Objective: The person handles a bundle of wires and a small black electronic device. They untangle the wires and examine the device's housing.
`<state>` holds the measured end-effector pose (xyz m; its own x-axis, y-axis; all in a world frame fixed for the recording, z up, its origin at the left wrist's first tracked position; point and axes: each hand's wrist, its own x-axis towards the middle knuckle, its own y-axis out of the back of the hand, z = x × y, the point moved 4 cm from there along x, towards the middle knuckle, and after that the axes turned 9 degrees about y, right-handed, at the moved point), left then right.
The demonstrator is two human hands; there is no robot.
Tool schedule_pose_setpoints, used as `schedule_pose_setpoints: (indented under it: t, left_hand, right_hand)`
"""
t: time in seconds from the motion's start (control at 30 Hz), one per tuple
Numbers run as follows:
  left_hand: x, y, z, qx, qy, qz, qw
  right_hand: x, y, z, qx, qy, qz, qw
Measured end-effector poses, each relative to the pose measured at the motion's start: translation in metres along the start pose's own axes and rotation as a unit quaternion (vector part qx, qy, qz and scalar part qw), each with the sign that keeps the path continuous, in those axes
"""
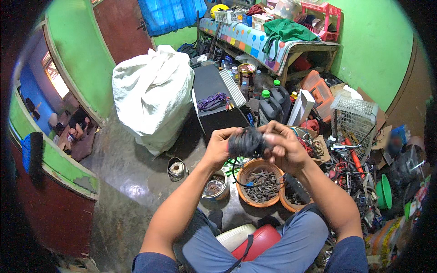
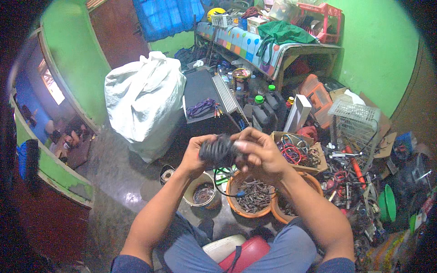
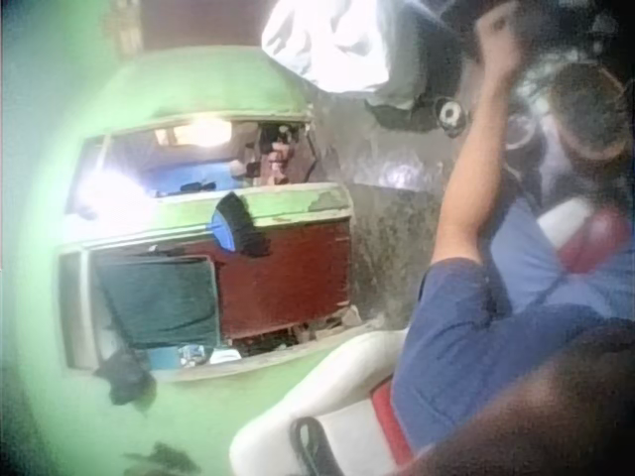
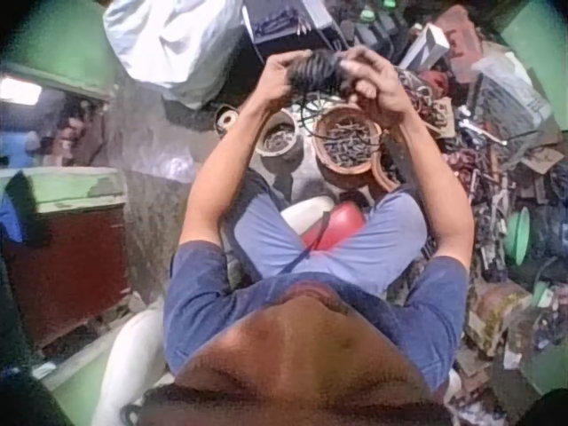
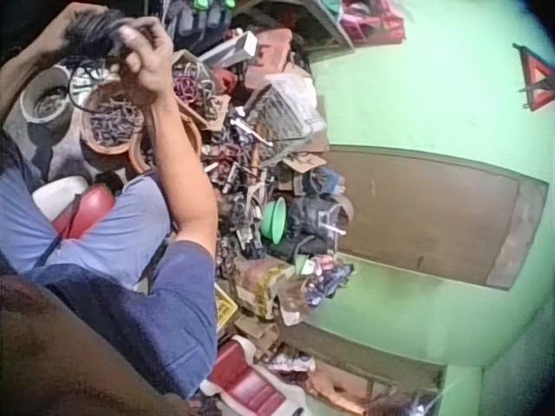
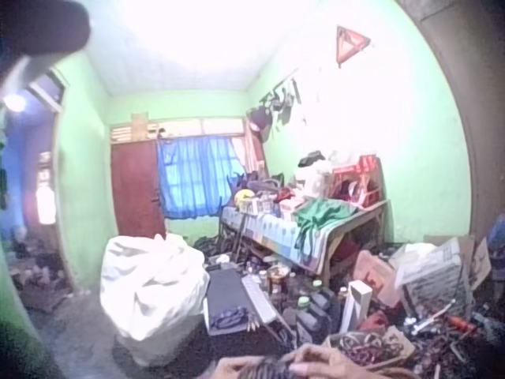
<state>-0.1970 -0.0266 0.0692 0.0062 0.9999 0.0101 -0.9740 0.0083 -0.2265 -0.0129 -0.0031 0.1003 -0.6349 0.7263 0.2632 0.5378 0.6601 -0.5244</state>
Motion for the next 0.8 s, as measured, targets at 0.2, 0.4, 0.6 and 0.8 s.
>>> schedule_pose_setpoints:
  t: [0.2,0.4,0.6,0.8]
  left_hand:
    - [0.005,-0.02,-0.027,0.076,0.065,-0.074,0.992]
    - [-0.013,-0.047,-0.022,0.373,-0.13,-0.088,0.915]
    - [-0.025,-0.022,-0.005,0.564,-0.122,-0.119,0.808]
    - [-0.03,-0.009,0.024,0.511,-0.168,-0.059,0.841]
  right_hand:
    - [0.001,0.012,-0.005,0.106,0.086,0.108,0.985]
    - [0.005,0.041,-0.025,-0.197,0.186,0.203,0.941]
    - [0.006,0.017,0.008,-0.564,0.143,-0.028,0.813]
    - [0.012,0.019,0.003,-0.511,-0.054,-0.112,0.851]
